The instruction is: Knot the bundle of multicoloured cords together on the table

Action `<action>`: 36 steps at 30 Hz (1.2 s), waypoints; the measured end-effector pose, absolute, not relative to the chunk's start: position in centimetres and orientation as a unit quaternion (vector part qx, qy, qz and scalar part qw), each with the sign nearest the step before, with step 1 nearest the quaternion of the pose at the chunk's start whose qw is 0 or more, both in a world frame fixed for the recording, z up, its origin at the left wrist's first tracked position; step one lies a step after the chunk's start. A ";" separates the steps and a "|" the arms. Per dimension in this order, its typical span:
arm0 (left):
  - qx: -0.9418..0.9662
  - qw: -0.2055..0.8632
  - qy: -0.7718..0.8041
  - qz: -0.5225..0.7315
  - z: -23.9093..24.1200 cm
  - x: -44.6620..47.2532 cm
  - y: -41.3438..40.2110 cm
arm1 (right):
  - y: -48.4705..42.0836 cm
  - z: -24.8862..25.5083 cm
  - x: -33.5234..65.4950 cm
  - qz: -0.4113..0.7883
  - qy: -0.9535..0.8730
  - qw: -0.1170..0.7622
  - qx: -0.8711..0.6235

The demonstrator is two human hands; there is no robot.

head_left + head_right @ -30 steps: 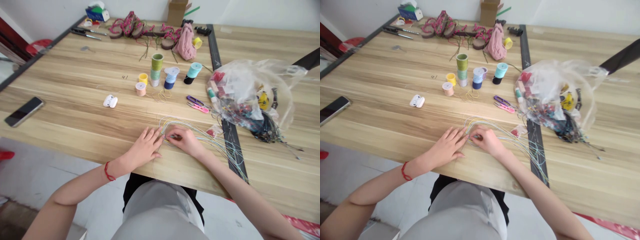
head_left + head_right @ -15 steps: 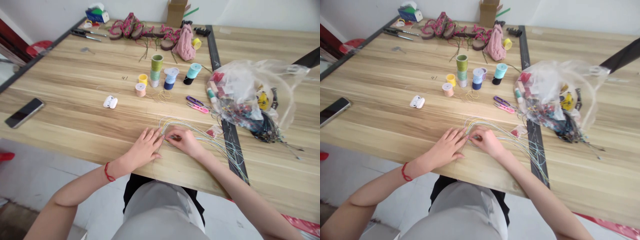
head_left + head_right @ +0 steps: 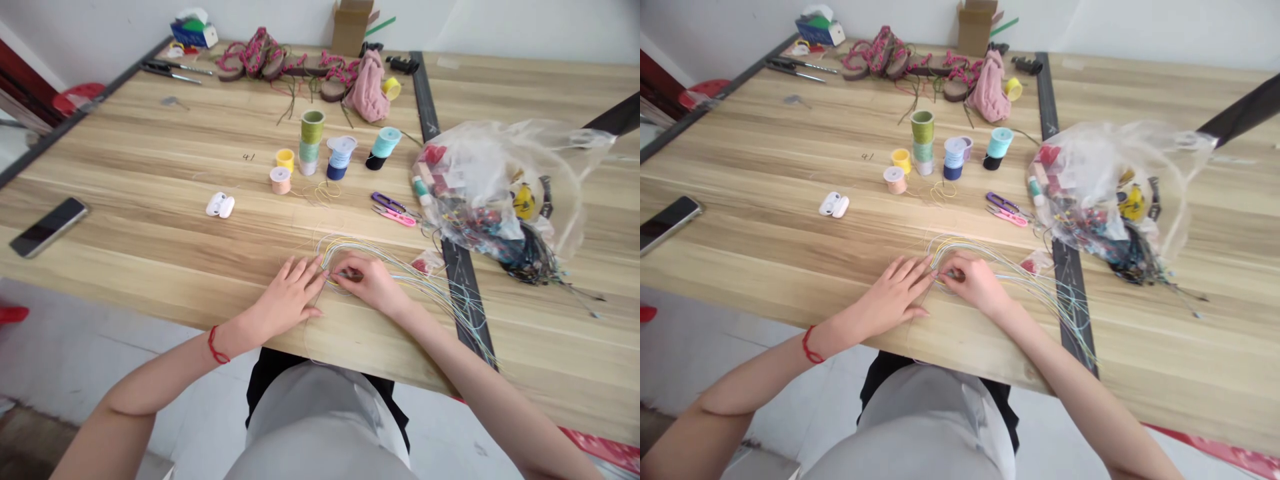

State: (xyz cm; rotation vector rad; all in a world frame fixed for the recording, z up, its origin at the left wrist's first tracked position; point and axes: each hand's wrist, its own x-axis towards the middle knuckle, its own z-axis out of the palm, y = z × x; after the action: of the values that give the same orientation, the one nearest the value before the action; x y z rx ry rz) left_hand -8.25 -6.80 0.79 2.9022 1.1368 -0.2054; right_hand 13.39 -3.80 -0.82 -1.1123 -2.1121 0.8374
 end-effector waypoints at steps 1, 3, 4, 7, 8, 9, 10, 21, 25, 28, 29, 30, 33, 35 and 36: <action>0.929 0.013 0.365 -0.062 0.7 -8.3 -6.8 | -3.8 -0.7 13.6 0.314 -0.793 0.305 -0.425; 0.929 0.025 0.366 -0.049 0.5 -8.4 -6.8 | -4.0 -0.4 14.5 0.308 -0.781 0.321 -0.438; 0.929 0.033 0.367 -0.039 0.4 -8.5 -6.8 | -4.0 -0.3 15.2 0.304 -0.774 0.332 -0.446; 0.925 0.069 0.374 -0.002 0.0 -8.9 -6.8 | -4.4 -0.3 17.6 0.269 -0.740 0.368 -0.494; 0.923 0.084 0.375 0.012 -0.1 -9.1 -6.8 | -4.6 -0.4 18.5 0.250 -0.723 0.378 -0.522; 0.921 0.099 0.376 0.026 -0.2 -9.2 -6.8 | -4.9 -0.4 19.2 0.226 -0.703 0.386 -0.553; 0.918 0.114 0.377 0.040 -0.2 -9.3 -6.8 | -5.3 -0.4 19.8 0.195 -0.684 0.391 -0.584; 0.913 0.150 0.371 0.083 0.2 -9.3 -7.1 | -11.2 0.2 13.8 -0.040 -0.824 0.184 -0.535; 0.919 0.142 0.364 0.060 -0.2 -9.3 -7.1 | -11.4 -0.8 12.3 -0.064 -0.833 0.156 -0.528; 0.921 0.138 0.362 0.048 -0.4 -9.4 -7.1 | -11.5 -0.9 12.1 -0.060 -0.831 0.151 -0.532; 0.921 0.137 0.362 0.045 -0.4 -9.4 -7.1 | -11.6 -0.9 12.1 -0.056 -0.829 0.155 -0.534; 0.921 0.135 0.362 0.044 -0.4 -9.4 -7.1 | -11.7 -0.8 12.0 -0.052 -0.827 0.159 -0.537; 0.922 0.134 0.362 0.044 -0.4 -9.4 -7.1 | -11.8 -0.6 11.9 -0.045 -0.822 0.159 -0.545; 0.921 0.135 0.362 0.047 -0.4 -9.4 -7.2 | -11.7 -0.6 11.8 -0.048 -0.820 0.151 -0.549; 0.921 0.135 0.362 0.047 -0.4 -9.4 -7.2 | -11.7 -0.7 11.7 -0.050 -0.820 0.148 -0.551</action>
State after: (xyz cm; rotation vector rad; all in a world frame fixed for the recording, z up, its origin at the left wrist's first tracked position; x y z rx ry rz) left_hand -9.41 -7.18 -0.41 2.6694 1.0479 0.1369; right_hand 11.73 -11.72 -0.69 -1.5851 -2.3586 -0.1430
